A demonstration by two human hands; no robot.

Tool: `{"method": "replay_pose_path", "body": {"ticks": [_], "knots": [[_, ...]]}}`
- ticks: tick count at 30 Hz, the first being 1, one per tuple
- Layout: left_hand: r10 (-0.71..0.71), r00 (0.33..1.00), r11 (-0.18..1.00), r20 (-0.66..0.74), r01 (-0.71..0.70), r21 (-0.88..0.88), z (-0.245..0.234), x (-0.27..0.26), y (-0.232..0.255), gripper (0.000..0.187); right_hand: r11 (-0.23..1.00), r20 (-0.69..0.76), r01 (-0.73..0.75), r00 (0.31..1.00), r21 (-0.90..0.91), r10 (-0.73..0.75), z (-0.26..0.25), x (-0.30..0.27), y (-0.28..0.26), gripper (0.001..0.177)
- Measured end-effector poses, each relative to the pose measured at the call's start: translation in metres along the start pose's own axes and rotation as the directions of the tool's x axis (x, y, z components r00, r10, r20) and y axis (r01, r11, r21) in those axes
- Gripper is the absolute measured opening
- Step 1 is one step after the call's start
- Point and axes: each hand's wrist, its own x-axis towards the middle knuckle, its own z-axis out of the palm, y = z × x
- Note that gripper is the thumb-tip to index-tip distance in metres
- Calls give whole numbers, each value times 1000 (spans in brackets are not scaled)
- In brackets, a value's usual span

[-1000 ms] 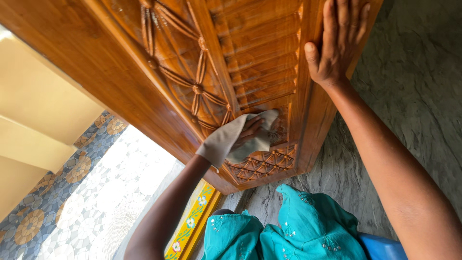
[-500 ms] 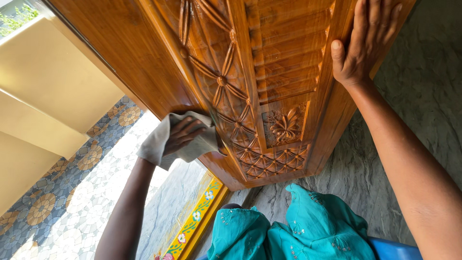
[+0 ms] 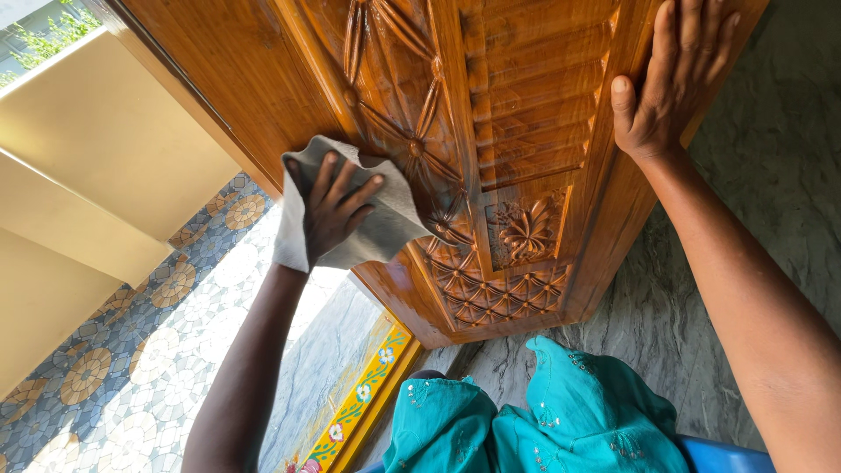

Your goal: The person wipes a wooden door with a cloth, cleaning the various carved designs and the flat surface of the door.

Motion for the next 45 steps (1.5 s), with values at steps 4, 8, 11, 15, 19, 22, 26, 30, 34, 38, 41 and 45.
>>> {"method": "replay_pose_path", "body": {"ticks": [4, 8, 11, 15, 19, 22, 26, 30, 34, 38, 41, 45], "knots": [[4, 998, 999, -56, -6, -49, -9, 33, 18, 63, 1000, 5, -1, 1000, -23, 1, 1, -1, 2, 78], [105, 991, 981, 82, -90, -172, -32, 61, 37, 65, 1000, -4, -2, 1000, -19, 2, 3, -1, 2, 79], [228, 973, 974, 34, -228, -6, -39, 86, 54, 69, 1000, -2, -6, 1000, -23, 6, 2, -1, 1, 79], [323, 943, 945, 80, -318, -71, -42, 113, 83, 65, 1000, -2, -5, 1000, -18, 5, 0, 0, 0, 79], [396, 917, 902, 53, -377, -213, -39, 137, 119, 64, 1000, 11, -12, 1000, -9, 12, -1, 0, 0, 79], [419, 908, 891, -16, -415, -183, -38, 165, 153, 75, 1000, 2, 0, 1000, -17, 0, -1, 0, 0, 78], [450, 889, 885, -79, -456, -97, -63, 187, 163, 92, 1000, 16, -8, 1000, -12, 9, -2, 1, -1, 79], [585, 808, 806, 66, -589, 61, -88, 213, 168, 92, 1000, 15, -17, 1000, -20, 17, -2, -1, 0, 81], [573, 818, 804, 44, -572, 165, -91, 225, 163, 89, 999, -28, 0, 1000, -32, -1, 5, 1, 3, 80], [515, 857, 844, -26, -501, 192, -88, 229, 148, 86, 1000, -14, -5, 1000, 4, 5, 4, 0, 3, 79], [440, 890, 891, -117, -417, 178, -88, 234, 132, 83, 1000, -1, -9, 1000, 11, 9, 3, -1, 2, 78], [398, 910, 917, -119, -394, 58, -86, 238, 101, 84, 1000, 21, 5, 1000, -27, -4, 0, 0, 3, 76]]}}
